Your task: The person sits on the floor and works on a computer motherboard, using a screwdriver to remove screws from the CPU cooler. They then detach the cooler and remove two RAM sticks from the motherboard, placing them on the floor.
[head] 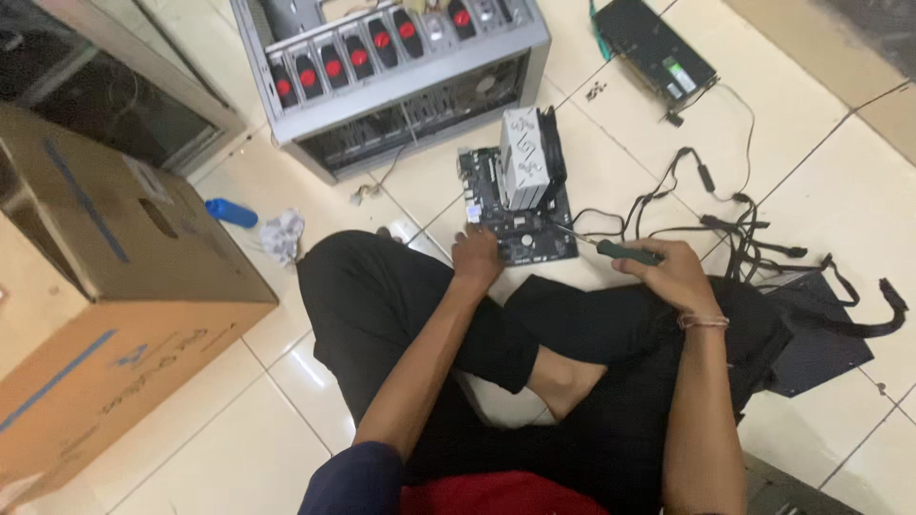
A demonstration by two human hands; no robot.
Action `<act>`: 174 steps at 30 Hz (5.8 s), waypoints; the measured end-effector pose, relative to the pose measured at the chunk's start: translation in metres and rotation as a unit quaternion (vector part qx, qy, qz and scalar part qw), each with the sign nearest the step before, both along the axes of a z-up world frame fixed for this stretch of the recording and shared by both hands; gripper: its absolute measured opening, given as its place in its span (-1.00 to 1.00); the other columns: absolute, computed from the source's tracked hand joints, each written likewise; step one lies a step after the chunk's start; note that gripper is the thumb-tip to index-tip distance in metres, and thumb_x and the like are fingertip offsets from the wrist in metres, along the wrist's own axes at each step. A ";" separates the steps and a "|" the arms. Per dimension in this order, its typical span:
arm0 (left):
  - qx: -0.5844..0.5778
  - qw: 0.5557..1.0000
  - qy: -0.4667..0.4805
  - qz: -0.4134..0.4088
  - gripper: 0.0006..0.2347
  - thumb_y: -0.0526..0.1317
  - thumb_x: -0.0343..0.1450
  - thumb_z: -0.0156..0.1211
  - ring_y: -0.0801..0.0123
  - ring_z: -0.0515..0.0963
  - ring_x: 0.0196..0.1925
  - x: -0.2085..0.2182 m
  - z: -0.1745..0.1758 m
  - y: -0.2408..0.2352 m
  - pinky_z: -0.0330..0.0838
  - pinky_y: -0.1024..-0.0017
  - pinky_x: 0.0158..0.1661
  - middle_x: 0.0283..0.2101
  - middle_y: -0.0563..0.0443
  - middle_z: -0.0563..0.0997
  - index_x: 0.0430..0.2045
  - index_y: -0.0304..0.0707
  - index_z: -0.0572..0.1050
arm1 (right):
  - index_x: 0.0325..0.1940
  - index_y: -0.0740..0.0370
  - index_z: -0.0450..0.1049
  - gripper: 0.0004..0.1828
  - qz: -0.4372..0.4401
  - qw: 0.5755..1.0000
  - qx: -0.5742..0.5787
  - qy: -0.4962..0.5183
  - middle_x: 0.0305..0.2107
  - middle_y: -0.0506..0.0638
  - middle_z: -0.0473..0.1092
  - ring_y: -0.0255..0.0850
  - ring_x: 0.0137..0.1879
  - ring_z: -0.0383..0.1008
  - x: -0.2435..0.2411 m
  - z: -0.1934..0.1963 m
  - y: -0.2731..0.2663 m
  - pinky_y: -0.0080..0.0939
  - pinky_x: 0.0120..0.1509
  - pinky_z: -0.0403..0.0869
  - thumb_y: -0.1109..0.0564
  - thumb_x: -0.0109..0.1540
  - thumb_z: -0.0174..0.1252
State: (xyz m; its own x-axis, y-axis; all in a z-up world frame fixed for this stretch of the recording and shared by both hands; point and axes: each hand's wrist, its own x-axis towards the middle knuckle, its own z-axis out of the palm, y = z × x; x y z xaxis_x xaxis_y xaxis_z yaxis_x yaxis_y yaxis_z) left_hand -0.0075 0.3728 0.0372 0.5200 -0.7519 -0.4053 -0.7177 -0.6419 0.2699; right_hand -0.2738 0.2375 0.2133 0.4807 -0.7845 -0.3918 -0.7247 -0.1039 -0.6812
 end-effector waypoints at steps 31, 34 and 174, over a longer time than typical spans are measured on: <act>-0.148 0.987 0.046 0.044 -0.59 -0.27 0.41 0.40 -0.34 0.67 0.09 -0.030 0.078 -0.019 0.63 -0.13 0.08 0.08 -0.45 0.52 0.10 -0.39 0.38 | 0.00 0.22 0.67 -0.63 -0.107 0.969 -0.147 -0.170 -0.29 0.21 0.53 -0.02 -0.08 0.52 -0.019 -0.057 -0.026 -0.09 -0.03 0.36 0.14 0.18 0.62; -0.132 0.991 0.020 0.016 -0.62 -0.32 0.40 0.41 -0.31 0.67 0.08 -0.028 0.060 -0.028 0.64 -0.07 0.08 0.09 -0.42 0.49 0.06 -0.42 0.41 | 0.01 0.23 0.67 -0.68 -0.107 0.968 -0.140 -0.177 -0.30 0.24 0.52 0.03 -0.08 0.53 -0.022 -0.063 -0.028 -0.02 -0.05 0.37 0.12 0.25 0.58; 0.107 0.976 0.111 -0.156 -0.65 -0.25 0.41 0.20 -0.09 0.79 -0.22 0.070 -0.046 -0.041 0.68 -0.06 -0.17 -0.21 -0.34 0.75 0.08 -0.36 0.61 | 0.13 0.39 0.55 -0.60 -0.040 0.939 -0.225 -0.258 -0.06 0.31 0.55 0.18 0.09 0.61 0.043 -0.074 0.050 0.06 0.15 0.54 0.29 0.27 0.53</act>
State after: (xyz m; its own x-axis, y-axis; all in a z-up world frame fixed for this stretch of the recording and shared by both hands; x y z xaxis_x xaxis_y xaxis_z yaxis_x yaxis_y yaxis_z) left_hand 0.0629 0.3318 -0.0085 0.1606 -0.7451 -0.6473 -0.8265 -0.4600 0.3245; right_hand -0.2309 0.2875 0.1394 0.4486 -0.8564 0.2556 -0.3285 -0.4240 -0.8440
